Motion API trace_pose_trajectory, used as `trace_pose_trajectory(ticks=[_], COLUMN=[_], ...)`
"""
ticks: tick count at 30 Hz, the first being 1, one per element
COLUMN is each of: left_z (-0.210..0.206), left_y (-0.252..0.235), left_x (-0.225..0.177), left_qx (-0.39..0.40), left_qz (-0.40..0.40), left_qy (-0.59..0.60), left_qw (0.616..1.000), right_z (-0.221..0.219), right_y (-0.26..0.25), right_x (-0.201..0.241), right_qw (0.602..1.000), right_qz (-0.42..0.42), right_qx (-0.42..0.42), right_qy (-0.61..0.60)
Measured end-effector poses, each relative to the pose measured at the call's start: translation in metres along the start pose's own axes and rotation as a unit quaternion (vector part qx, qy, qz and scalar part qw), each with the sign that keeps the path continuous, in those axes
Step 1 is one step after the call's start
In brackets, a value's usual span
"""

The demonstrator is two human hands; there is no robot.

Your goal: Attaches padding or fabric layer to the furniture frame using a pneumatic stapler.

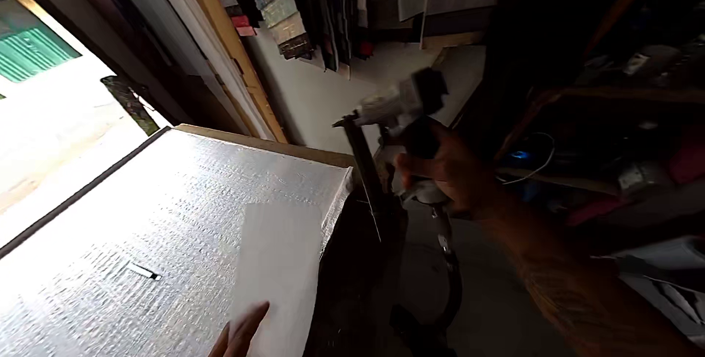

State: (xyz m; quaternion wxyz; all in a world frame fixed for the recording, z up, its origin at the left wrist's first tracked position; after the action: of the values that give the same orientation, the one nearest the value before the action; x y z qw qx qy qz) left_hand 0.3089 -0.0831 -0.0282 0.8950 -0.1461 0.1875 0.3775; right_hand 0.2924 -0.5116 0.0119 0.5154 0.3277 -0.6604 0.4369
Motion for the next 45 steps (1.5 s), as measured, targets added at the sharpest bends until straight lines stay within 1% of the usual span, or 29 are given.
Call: trace_pose_trajectory(ticks=[1,2,3,4,6,7,10,11,13,15,17,18,19,20,21,23,24,25,27,29,30,32,34,36,38,41,43,44,45], left_z=[-0.009,-0.018,-0.028,-0.039,-0.057,-0.064,-0.081,-0.085,-0.078,-0.053,-0.028,-0.021,-0.021,-0.029,-0.044,-0.093,-0.125,-0.158,-0.212,-0.243,-0.251,-0.256,-0.257,-0.260,-0.262,-0.261,-0.245,-0.227,-0.204], left_y=[-0.020,-0.040,-0.063,-0.087,-0.137,-0.161,-0.225,-0.243,-0.271,-0.292,-0.293,-0.288,-0.278,-0.267,-0.257,-0.253,-0.256,-0.261,-0.278,-0.299,-0.309,-0.319,-0.319,-0.319,-0.321,-0.322,-0.317,-0.309,-0.298], left_x=[0.005,0.007,0.008,0.010,0.011,0.011,0.011,0.012,0.020,0.055,0.119,0.154,0.182,0.194,0.194,0.171,0.155,0.138,0.103,0.073,0.066,0.060,0.059,0.057,0.056,0.058,0.065,0.071,0.083], left_qx=[0.011,0.016,0.011,0.000,-0.014,-0.021,-0.042,-0.041,-0.034,-0.021,0.013,0.041,0.057,0.054,0.037,-0.004,-0.002,0.017,0.083,0.093,0.088,0.086,0.094,0.089,0.086,0.083,0.059,0.025,-0.029], left_qz=[-0.026,-0.044,-0.057,-0.070,-0.084,-0.090,-0.094,-0.076,-0.013,0.081,0.184,0.222,0.239,0.245,0.229,0.131,0.082,0.045,0.024,0.022,0.023,0.024,0.021,0.023,0.023,0.012,-0.006,-0.001,0.026], left_qy=[-0.004,-0.010,-0.021,-0.036,-0.049,-0.049,-0.054,-0.071,-0.155,-0.245,-0.296,-0.318,-0.333,-0.344,-0.349,-0.334,-0.306,-0.261,-0.130,-0.019,-0.008,-0.055,-0.110,-0.139,-0.140,-0.099,-0.049,-0.043,-0.039], left_qw=[1.000,0.999,0.998,0.997,0.995,0.994,0.993,0.994,0.987,0.966,0.937,0.921,0.910,0.905,0.908,0.933,0.949,0.964,0.988,0.995,0.996,0.995,0.989,0.986,0.986,0.992,0.997,0.999,0.998], right_z=[0.016,0.032,0.048,0.060,0.076,0.081,0.082,0.081,0.078,0.079,0.081,0.079,0.076,0.072,0.066,0.051,0.044,0.037,0.026,0.016,0.013,0.006,-0.001,-0.007,-0.014,-0.023,-0.019,-0.012,-0.003], right_y=[0.027,0.052,0.074,0.094,0.127,0.139,0.155,0.154,0.148,0.136,0.126,0.122,0.118,0.114,0.110,0.104,0.102,0.099,0.091,0.080,0.073,0.060,0.047,0.036,0.029,0.024,0.028,0.032,0.035], right_x=[-0.007,-0.017,-0.029,-0.042,-0.072,-0.090,-0.144,-0.159,-0.184,-0.200,-0.211,-0.216,-0.221,-0.226,-0.231,-0.239,-0.243,-0.246,-0.251,-0.254,-0.257,-0.263,-0.272,-0.282,-0.292,-0.295,-0.293,-0.292,-0.292], right_qw=[0.994,0.979,0.961,0.947,0.932,0.925,0.893,0.885,0.876,0.877,0.884,0.886,0.886,0.885,0.883,0.875,0.870,0.866,0.860,0.855,0.853,0.852,0.851,0.849,0.845,0.840,0.837,0.838,0.838], right_qz=[-0.051,-0.105,-0.146,-0.173,-0.189,-0.193,-0.205,-0.203,-0.200,-0.201,-0.215,-0.221,-0.226,-0.231,-0.235,-0.240,-0.241,-0.244,-0.254,-0.270,-0.275,-0.281,-0.291,-0.302,-0.311,-0.327,-0.330,-0.328,-0.323], right_qx=[-0.054,-0.096,-0.134,-0.166,-0.206,-0.211,-0.218,-0.215,-0.211,-0.199,-0.173,-0.159,-0.148,-0.140,-0.131,-0.129,-0.130,-0.134,-0.143,-0.154,-0.160,-0.172,-0.177,-0.176,-0.172,-0.177,-0.187,-0.187,-0.191], right_qy=[-0.079,-0.148,-0.194,-0.216,-0.232,-0.249,-0.335,-0.360,-0.386,-0.388,-0.378,-0.376,-0.376,-0.378,-0.383,-0.400,-0.409,-0.416,-0.420,-0.415,-0.413,-0.407,-0.400,-0.397,-0.399,-0.395,-0.394,-0.394,-0.397])
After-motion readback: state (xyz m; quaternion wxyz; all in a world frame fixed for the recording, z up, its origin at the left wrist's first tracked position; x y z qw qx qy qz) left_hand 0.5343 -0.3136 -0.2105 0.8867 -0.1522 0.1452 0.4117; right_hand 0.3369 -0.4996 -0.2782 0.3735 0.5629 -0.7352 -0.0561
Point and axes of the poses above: each hand's wrist, its own y-axis away from the middle knuckle, its own z-axis out of the back of the hand, x = y × z, the point moved 1 cm from there along -y, towards the middle knuckle, and after that the axes turned 3 degrees about -x, right-handed, at the moved point
